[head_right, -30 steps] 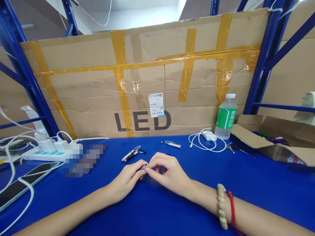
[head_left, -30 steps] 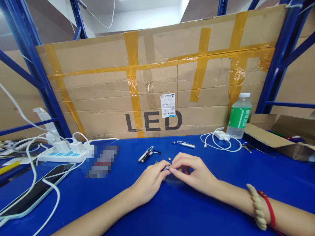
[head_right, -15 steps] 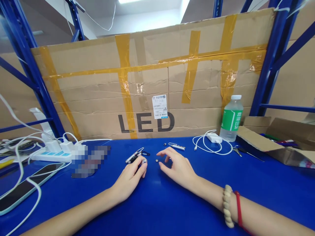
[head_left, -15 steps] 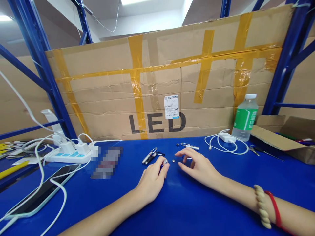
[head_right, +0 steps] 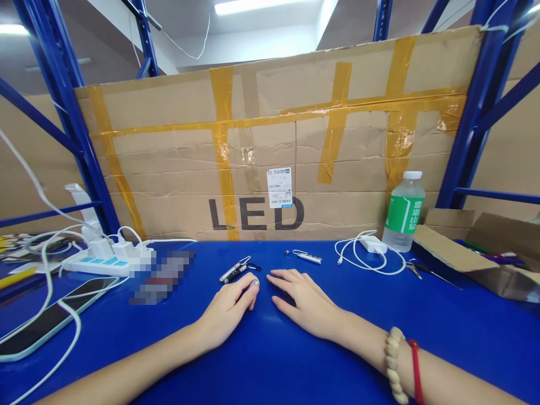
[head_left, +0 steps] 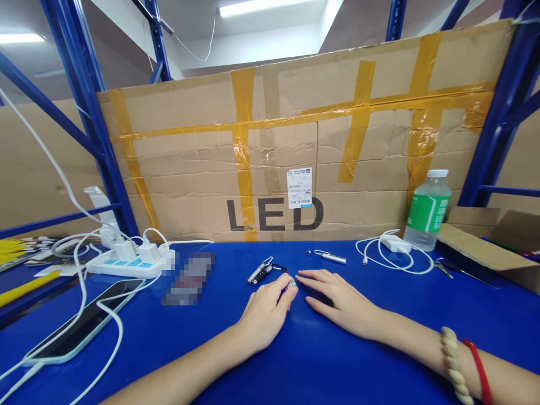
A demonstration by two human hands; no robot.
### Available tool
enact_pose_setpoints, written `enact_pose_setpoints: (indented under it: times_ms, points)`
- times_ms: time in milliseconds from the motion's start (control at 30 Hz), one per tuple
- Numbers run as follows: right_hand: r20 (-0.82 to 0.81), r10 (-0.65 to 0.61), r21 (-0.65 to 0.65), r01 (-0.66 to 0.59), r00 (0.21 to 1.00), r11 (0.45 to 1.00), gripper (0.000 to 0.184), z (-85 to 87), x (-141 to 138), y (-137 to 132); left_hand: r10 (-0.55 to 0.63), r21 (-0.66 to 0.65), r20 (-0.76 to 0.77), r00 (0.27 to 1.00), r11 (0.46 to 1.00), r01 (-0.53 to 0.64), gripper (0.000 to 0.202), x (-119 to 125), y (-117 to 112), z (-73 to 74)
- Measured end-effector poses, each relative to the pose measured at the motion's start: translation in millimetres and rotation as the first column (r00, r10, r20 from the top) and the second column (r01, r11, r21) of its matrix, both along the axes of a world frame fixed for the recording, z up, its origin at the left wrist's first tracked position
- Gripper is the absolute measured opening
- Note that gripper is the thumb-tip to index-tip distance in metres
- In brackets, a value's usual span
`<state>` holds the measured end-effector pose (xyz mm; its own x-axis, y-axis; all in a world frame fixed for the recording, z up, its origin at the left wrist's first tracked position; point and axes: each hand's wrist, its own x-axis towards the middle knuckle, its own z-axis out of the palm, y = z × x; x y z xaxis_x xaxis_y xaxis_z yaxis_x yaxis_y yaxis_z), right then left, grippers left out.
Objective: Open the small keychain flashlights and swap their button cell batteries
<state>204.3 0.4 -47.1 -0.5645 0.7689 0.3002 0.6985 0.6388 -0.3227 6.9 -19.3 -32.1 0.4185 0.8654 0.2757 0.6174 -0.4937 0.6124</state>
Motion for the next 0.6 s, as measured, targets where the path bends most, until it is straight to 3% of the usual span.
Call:
enact_pose_setpoints:
  times_ms: [167,333,467,600]
  points:
    - [0.031,0.048,0.007,-0.048,0.998,0.999,0.037,2.3,-1.5,-0.1,-0.040,0.020,0.015,0.999,0.999,0.039,0.032,-0.1,-0.6,0.2]
    - [0.033,0.007,0.074,-0.009,0.999,0.997,0.029,5.4,-5.2,-0.9,-0.053,0.027,-0.006,0.999,0.998,0.053,0.031,-0.1,-1.7,1.3]
    - [-0.045,-0.021,0.121,0.026,0.999,0.992,0.024,3.9,-4.5,2.4,-0.043,0.030,-0.013,0.999,0.999,0.044,0.032,0.1,-2.4,1.7]
    - [-0.125,-0.057,0.064,0.066,0.990,0.996,0.019,1.4,-2.7,5.5,-0.049,0.032,-0.013,0.999,0.998,0.049,0.032,0.0,-1.7,0.9]
